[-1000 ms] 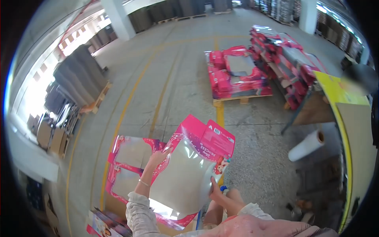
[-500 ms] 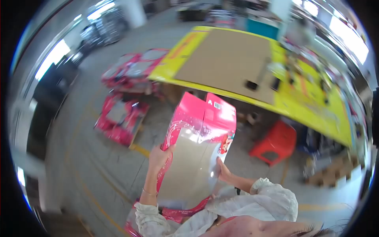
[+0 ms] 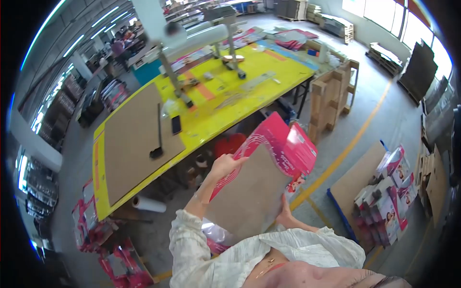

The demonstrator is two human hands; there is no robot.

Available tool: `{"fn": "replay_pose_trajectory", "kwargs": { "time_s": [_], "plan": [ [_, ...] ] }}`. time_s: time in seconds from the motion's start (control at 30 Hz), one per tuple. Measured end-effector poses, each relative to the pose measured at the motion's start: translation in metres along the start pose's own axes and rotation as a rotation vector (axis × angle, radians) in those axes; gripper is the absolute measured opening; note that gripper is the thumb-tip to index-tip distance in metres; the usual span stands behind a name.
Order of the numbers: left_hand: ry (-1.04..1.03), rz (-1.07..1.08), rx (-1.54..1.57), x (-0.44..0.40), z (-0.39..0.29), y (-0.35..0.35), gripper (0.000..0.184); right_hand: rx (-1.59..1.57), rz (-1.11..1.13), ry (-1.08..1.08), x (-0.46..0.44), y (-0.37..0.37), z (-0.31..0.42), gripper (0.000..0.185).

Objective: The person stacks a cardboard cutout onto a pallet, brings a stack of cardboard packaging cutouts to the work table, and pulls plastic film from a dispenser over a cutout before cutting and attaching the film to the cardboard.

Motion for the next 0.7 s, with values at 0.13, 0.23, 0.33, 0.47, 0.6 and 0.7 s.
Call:
{"fn": "replay_pose_trajectory", "kwargs": {
  "time_s": [0.13,0.23,0.33,0.47,0.6,0.7],
  "plan": [
    [-0.237,0.123,-0.075,-0.109,-0.11,-0.105,0.078,-0.086,0.026,0.161,-0.01,-0.024,0.136,0.065],
    [-0.248,0.304,-0.091,-0.16,-0.183,-0.148,0.081,-0.157,-0.085,0.222,-0.013,-0.026,0.206,0.071],
    [-0.39,0.283,-0.076,-0.212,-0.24,-0.167,0.083,-0.231,-0.084,0.335,-0.037,-0.039,0.26,0.07],
    [-0.427,0.284,-0.055,-0.305,-0.289,-0.186,0.085,-0.257,0.076,0.338,-0.097,-0.071,0.331,0.069],
    [-0.385,0.344,-0.047,-0.414,-0.279,-0.206,0.082,-0.281,-0.011,0.311,-0.182,-0.1,0.386,0.059],
    [-0.244,0.352,0.113,-0.511,-0.254,-0.217,0.075,-0.301,-0.068,0.273,-0.253,-0.142,0.416,0.053]
  ]
}}
Point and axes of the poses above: each hand's wrist, its own x-axis away from the middle knuckle, its own y-axis out of the back of the hand, z = x × y, the point moved 10 cm from there along -x, towards the middle knuckle, and after that the axes turned 12 degrees about -z, right-handed, at the moved point
